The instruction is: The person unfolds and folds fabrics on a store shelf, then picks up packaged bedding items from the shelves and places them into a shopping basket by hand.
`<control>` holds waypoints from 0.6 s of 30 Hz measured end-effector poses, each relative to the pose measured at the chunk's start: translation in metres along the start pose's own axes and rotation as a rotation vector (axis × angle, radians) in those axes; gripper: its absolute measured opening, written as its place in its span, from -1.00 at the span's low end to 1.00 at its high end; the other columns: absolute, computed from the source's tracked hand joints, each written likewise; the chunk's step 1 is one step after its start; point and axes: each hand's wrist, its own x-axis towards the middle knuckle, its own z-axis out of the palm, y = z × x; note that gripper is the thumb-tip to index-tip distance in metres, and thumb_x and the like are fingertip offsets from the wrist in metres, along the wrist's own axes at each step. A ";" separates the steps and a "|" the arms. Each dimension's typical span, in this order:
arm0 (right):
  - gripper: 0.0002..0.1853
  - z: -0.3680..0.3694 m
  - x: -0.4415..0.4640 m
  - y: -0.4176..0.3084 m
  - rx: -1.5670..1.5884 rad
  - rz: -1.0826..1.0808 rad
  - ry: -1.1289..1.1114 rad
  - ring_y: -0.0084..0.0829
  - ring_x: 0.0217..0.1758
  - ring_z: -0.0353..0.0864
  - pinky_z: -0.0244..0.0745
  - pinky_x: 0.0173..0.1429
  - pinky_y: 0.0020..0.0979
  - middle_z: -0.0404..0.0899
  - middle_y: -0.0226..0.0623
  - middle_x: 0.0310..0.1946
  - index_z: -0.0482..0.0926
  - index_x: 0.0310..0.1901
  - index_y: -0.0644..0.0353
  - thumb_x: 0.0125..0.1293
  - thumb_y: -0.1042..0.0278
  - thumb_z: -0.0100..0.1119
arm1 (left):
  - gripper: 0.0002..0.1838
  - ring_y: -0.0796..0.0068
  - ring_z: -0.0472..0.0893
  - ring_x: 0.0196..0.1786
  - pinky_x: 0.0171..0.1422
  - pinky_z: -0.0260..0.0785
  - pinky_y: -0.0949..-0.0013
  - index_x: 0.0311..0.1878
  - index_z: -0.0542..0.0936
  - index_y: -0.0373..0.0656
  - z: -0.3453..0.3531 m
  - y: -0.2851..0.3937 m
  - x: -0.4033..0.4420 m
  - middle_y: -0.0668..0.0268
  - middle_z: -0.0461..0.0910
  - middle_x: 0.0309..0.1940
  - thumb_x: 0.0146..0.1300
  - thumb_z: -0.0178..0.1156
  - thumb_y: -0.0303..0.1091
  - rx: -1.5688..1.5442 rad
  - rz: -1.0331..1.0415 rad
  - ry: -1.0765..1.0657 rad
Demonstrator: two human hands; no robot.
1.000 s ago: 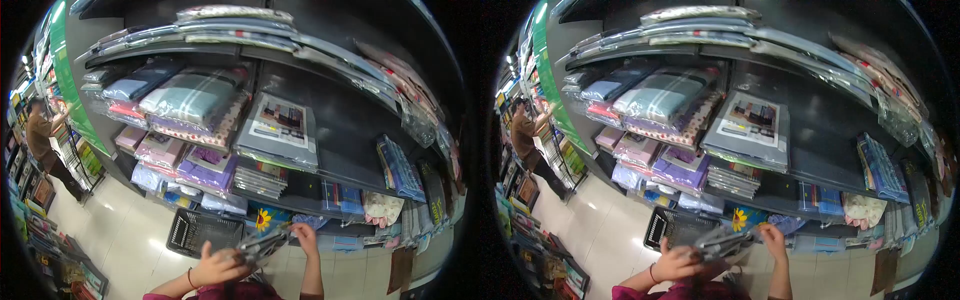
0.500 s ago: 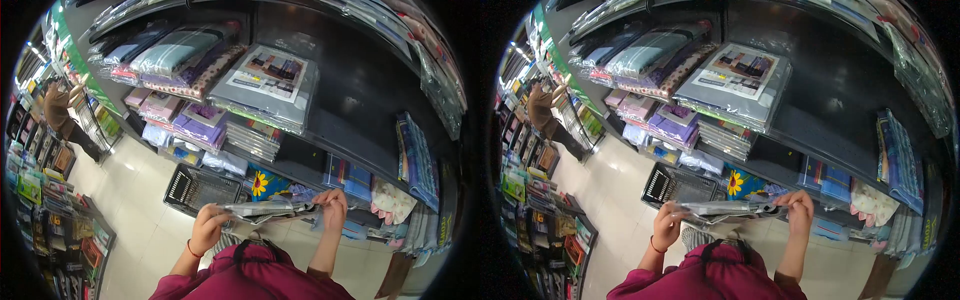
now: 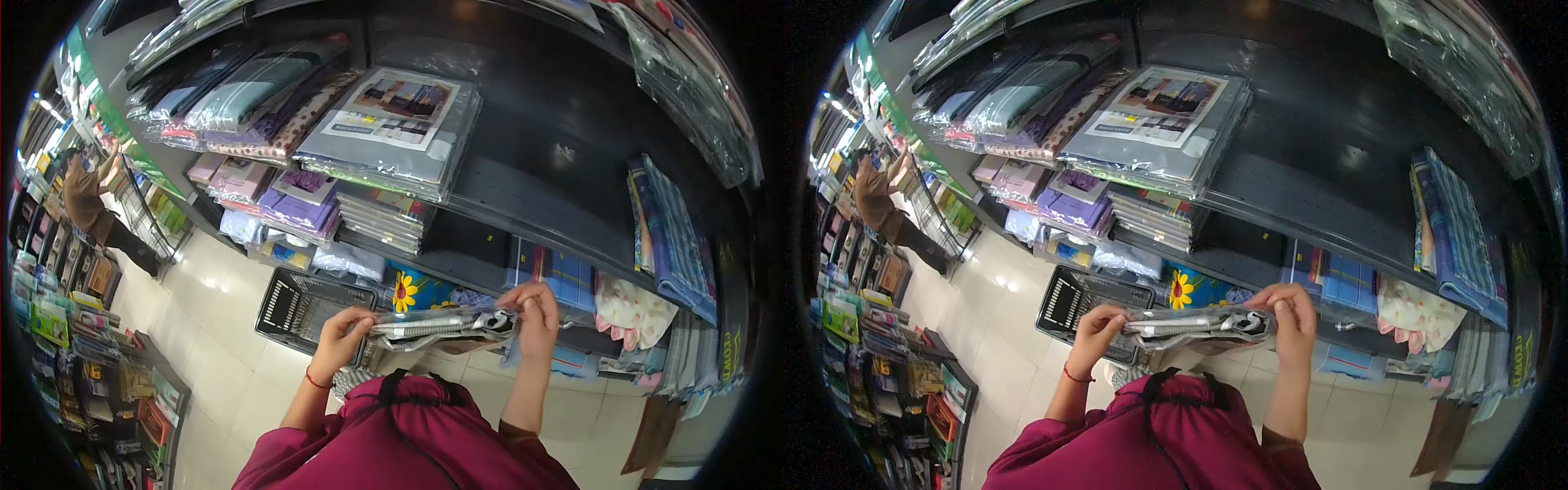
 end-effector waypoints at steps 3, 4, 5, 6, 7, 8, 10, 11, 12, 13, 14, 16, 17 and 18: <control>-0.92 -0.001 0.001 -0.002 -0.074 -0.072 -0.034 -0.38 -0.34 0.49 0.43 -0.16 -0.36 0.44 -0.20 -0.44 0.30 -0.39 0.25 0.22 0.54 -0.22 | -0.94 0.50 0.51 -0.25 -0.10 0.33 0.47 -0.34 0.54 -0.29 0.008 0.009 -0.007 0.25 0.58 -0.36 0.16 0.10 -0.53 0.195 0.116 0.065; -0.92 -0.001 0.001 -0.008 -0.086 -0.133 -0.037 -0.38 -0.33 0.49 0.43 -0.16 -0.36 0.45 -0.19 -0.44 0.31 -0.39 0.25 0.22 0.55 -0.21 | -0.94 0.51 0.51 -0.24 -0.10 0.33 0.47 -0.34 0.53 -0.30 0.010 0.021 -0.009 0.23 0.58 -0.35 0.16 0.09 -0.53 0.222 0.195 0.082; -0.92 -0.002 0.001 -0.014 -0.101 -0.188 -0.040 -0.37 -0.32 0.49 0.43 -0.15 -0.36 0.45 -0.19 -0.44 0.31 -0.40 0.25 0.21 0.55 -0.21 | -0.94 0.51 0.51 -0.24 -0.11 0.34 0.47 -0.34 0.53 -0.30 0.012 0.030 -0.011 0.22 0.58 -0.34 0.16 0.09 -0.53 0.248 0.267 0.100; -0.93 -0.004 0.001 -0.018 -0.082 -0.194 -0.048 -0.36 -0.30 0.50 0.42 -0.09 -0.35 0.47 -0.18 -0.44 0.33 -0.39 0.26 0.21 0.55 -0.19 | -0.92 0.54 0.52 -0.26 -0.15 0.35 0.47 -0.33 0.53 -0.30 0.010 0.035 -0.011 0.22 0.58 -0.33 0.19 0.05 -0.52 0.280 0.355 0.131; -0.93 -0.005 0.002 -0.017 -0.115 -0.165 -0.055 -0.36 -0.28 0.50 0.41 -0.07 -0.35 0.48 -0.18 -0.42 0.34 -0.38 0.27 0.21 0.55 -0.18 | -0.92 0.54 0.52 -0.26 -0.16 0.36 0.48 -0.34 0.52 -0.30 0.010 0.040 -0.009 0.22 0.59 -0.32 0.20 0.04 -0.52 0.235 0.286 0.148; -0.93 -0.005 0.005 -0.015 -0.146 -0.131 -0.063 -0.35 -0.26 0.51 0.40 -0.05 -0.35 0.49 -0.17 -0.41 0.34 -0.38 0.27 0.21 0.55 -0.18 | -0.91 0.54 0.53 -0.27 -0.17 0.36 0.49 -0.34 0.52 -0.30 0.011 0.046 -0.006 0.22 0.59 -0.32 0.21 0.03 -0.52 0.192 0.213 0.166; -0.92 -0.006 0.004 -0.001 -0.159 -0.017 -0.053 -0.34 -0.18 0.52 0.37 0.00 -0.35 0.51 -0.17 -0.36 0.37 -0.36 0.28 0.21 0.56 -0.16 | -0.89 0.56 0.53 -0.31 -0.21 0.36 0.52 -0.35 0.50 -0.30 0.009 0.034 -0.005 0.22 0.59 -0.29 0.24 0.00 -0.50 0.102 0.109 0.190; -0.92 -0.009 0.001 0.007 -0.156 -0.007 -0.052 -0.34 -0.18 0.52 0.37 0.01 -0.36 0.51 -0.18 -0.35 0.38 -0.36 0.28 0.21 0.56 -0.16 | -0.90 0.56 0.53 -0.31 -0.21 0.36 0.52 -0.35 0.49 -0.30 0.009 0.027 -0.007 0.22 0.59 -0.29 0.24 0.01 -0.50 0.101 0.126 0.201; -0.92 -0.012 -0.003 0.014 -0.153 0.000 -0.050 -0.34 -0.18 0.52 0.36 0.01 -0.36 0.50 -0.19 -0.35 0.38 -0.37 0.28 0.21 0.56 -0.15 | -0.90 0.55 0.53 -0.32 -0.21 0.36 0.52 -0.35 0.48 -0.31 0.010 0.021 -0.010 0.21 0.59 -0.29 0.24 0.01 -0.49 0.099 0.147 0.211; -0.91 -0.015 -0.008 0.021 -0.152 0.012 -0.046 -0.34 -0.17 0.52 0.36 0.01 -0.37 0.50 -0.19 -0.34 0.39 -0.37 0.28 0.21 0.56 -0.15 | -0.90 0.55 0.53 -0.32 -0.21 0.36 0.53 -0.35 0.47 -0.31 0.011 0.017 -0.014 0.20 0.59 -0.29 0.24 0.01 -0.49 0.098 0.162 0.220; -0.93 -0.022 -0.013 0.026 -0.152 0.020 -0.053 -0.36 -0.15 0.51 0.34 0.04 -0.37 0.50 -0.21 -0.31 0.41 -0.36 0.28 0.18 0.57 -0.11 | -0.90 0.53 0.54 -0.31 -0.21 0.35 0.52 -0.34 0.45 -0.31 0.013 0.014 -0.020 0.21 0.59 -0.31 0.25 0.00 -0.49 0.077 0.123 0.227; -0.91 -0.041 -0.030 0.039 -0.142 0.155 -0.205 -0.38 -0.09 0.47 0.30 0.09 -0.40 0.48 -0.20 -0.22 0.43 -0.31 0.28 0.17 0.59 -0.07 | -0.90 0.50 0.55 -0.31 -0.20 0.35 0.51 -0.34 0.45 -0.30 0.019 0.014 -0.032 0.20 0.58 -0.32 0.26 -0.02 -0.49 0.116 0.155 0.249; -0.90 -0.051 -0.034 0.043 -0.137 0.210 -0.284 -0.40 -0.05 0.46 0.29 0.11 -0.41 0.47 -0.20 -0.18 0.44 -0.28 0.28 0.16 0.60 -0.04 | -0.90 0.49 0.55 -0.31 -0.20 0.34 0.51 -0.35 0.45 -0.30 0.021 0.015 -0.034 0.20 0.58 -0.33 0.26 -0.02 -0.49 0.132 0.183 0.262; -0.83 -0.061 -0.036 0.045 -0.162 0.185 -0.457 -0.42 0.01 0.42 0.26 0.14 -0.40 0.44 -0.24 -0.12 0.44 -0.21 0.27 0.12 0.58 0.02 | -0.90 0.47 0.54 -0.33 -0.21 0.34 0.50 -0.35 0.44 -0.29 0.023 0.011 -0.034 0.20 0.57 -0.34 0.26 -0.03 -0.50 0.128 0.216 0.261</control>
